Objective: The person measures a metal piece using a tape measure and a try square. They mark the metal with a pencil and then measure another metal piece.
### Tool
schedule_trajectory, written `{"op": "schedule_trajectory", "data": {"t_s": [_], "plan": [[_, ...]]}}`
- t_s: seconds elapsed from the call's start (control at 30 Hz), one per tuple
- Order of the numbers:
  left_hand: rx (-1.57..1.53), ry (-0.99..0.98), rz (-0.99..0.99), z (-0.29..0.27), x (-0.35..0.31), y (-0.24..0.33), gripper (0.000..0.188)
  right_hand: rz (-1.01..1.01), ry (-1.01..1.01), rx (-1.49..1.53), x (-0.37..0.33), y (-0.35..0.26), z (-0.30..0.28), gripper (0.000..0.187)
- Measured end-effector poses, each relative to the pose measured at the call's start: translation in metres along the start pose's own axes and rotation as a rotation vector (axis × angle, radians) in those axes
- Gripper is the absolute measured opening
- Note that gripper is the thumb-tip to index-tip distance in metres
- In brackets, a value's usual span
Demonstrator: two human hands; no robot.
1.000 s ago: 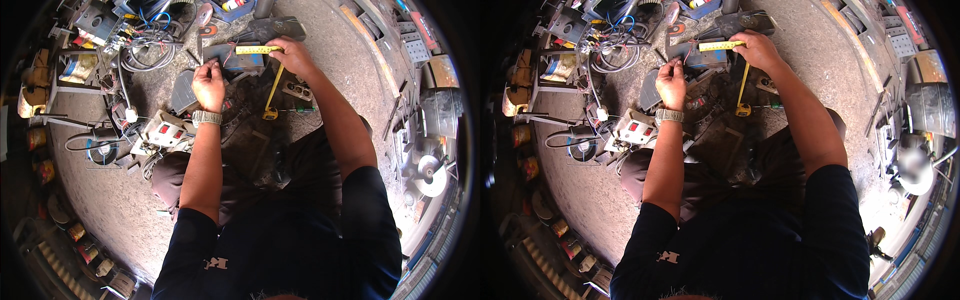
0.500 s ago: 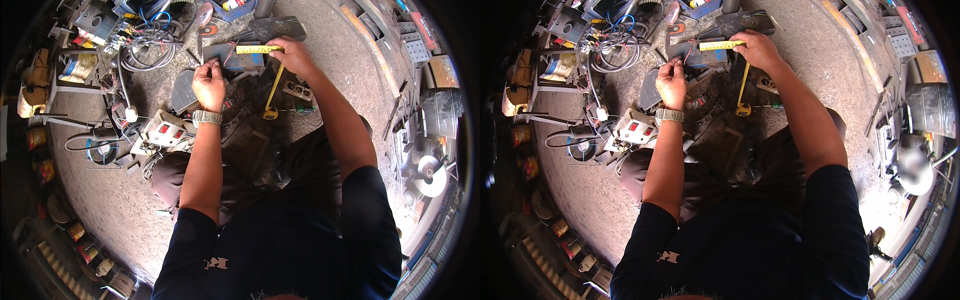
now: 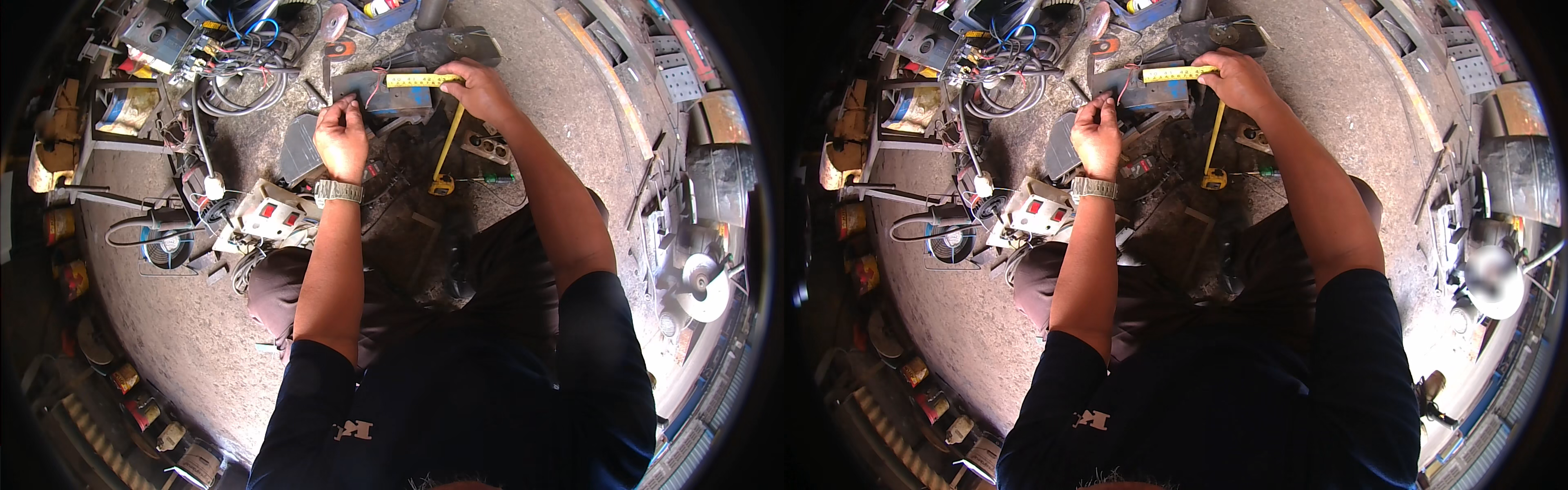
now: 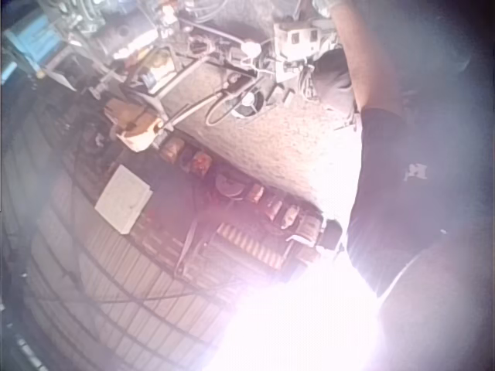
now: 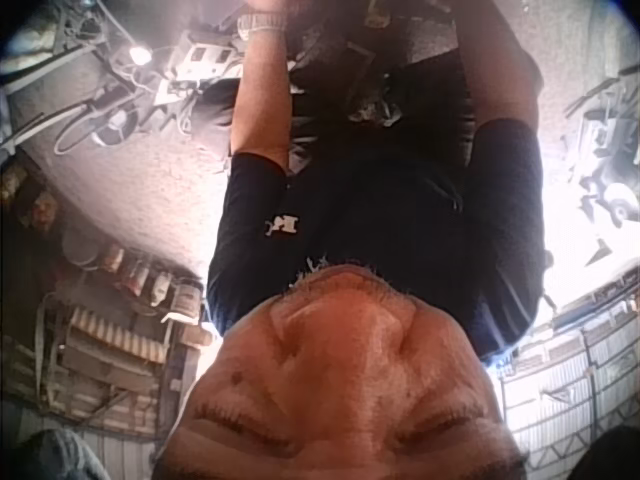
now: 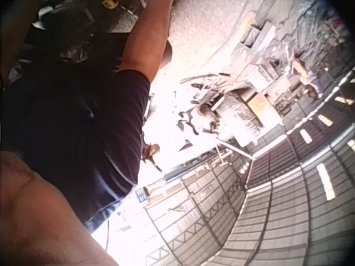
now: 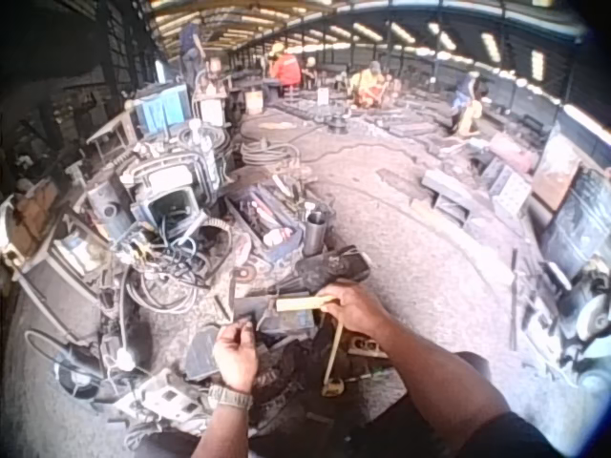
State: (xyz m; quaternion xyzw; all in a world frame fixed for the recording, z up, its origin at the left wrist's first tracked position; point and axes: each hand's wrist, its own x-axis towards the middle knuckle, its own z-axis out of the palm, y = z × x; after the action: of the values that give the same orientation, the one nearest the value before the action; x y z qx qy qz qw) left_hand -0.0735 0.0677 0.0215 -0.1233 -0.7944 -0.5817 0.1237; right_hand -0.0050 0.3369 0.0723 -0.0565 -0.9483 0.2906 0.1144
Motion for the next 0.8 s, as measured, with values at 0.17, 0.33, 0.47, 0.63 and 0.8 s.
{"op": "schedule_trajectory", "data": {"t_s": [0.17, 0.33, 0.47, 0.63, 0.8], "plan": [[-0.005, -0.002, -0.007, 0.0, -0.001, 0.0, 0.015, -0.008, 0.009, 0.003, 0.0, 0.002, 0.001, 0.027], [0.001, 0.001, -0.008, 0.0, 0.0, -0.001, 0.015, 0.058, 0.006, 0.119, 0.001, 0.004, 0.002, 0.029], [-0.014, 0.006, -0.013, 0.0, -0.001, 0.001, 0.015, 0.054, -0.003, 0.071, 0.002, -0.002, 0.004, 0.03], [-0.01, 0.002, -0.001, -0.001, -0.001, 0.003, 0.015, 0.04, -0.004, 0.01, 0.005, -0.011, 0.008, 0.03], [-0.007, -0.002, -0.018, -0.001, -0.001, 0.002, 0.016, 0.044, 0.003, -0.005, 0.006, -0.014, 0.009, 0.029]]}}
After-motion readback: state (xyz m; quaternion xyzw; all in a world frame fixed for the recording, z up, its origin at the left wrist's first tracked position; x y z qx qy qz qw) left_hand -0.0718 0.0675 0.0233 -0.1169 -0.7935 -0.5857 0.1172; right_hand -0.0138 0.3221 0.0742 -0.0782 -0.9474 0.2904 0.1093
